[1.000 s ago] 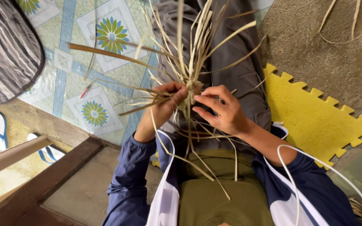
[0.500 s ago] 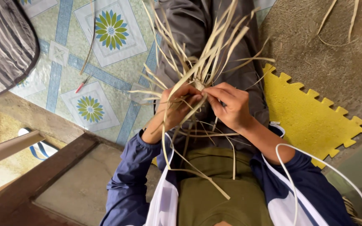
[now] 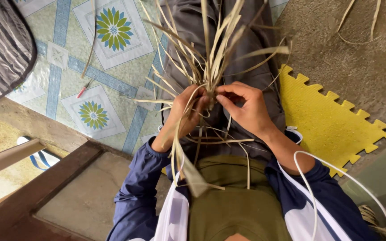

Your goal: Weaving dried plant strips into a circular pattern to create a base

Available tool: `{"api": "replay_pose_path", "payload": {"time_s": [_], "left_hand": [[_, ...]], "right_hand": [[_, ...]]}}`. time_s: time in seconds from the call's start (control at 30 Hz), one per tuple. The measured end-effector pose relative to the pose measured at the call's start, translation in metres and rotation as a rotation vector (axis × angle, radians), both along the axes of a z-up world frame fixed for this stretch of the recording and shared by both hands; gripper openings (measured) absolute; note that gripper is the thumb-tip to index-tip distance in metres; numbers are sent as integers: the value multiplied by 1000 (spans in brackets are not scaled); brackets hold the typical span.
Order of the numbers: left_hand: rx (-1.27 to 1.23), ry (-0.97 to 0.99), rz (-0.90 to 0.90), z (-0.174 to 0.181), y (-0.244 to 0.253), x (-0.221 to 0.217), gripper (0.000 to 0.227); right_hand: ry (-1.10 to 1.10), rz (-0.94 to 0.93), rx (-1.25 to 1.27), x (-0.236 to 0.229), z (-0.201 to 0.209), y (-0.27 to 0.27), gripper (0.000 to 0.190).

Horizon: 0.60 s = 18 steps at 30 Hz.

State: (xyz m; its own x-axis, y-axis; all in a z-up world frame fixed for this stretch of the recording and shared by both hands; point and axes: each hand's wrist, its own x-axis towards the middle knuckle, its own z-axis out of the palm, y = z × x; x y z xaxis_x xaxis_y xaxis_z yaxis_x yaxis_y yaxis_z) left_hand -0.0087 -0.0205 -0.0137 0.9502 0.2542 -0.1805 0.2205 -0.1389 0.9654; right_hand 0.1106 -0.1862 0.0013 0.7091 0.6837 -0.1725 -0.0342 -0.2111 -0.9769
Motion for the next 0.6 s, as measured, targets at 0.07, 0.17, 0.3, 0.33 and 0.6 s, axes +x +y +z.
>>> {"api": "replay_pose_path", "payload": {"time_s": [0.07,0.17,0.3,0.33,0.6], "left_hand": [[59,-41,-10,13,0,6,14],[122,-94,-26,25,2,10,14],[112,-92,-15,21,0,7,14],[111,-91,-15,20,-1,7,14],[-142,199,141,-10,3,-6,15]], "right_hand": [[44,-14,0,-6,-9,-1,14],[161,-40,22,-13,-21,-1,19],[233,-51,110,-21,-37,-1,18],[235,-52,110,-20,-34,-1,18],[-943,188,299,-30,-40,-4,11]]}}
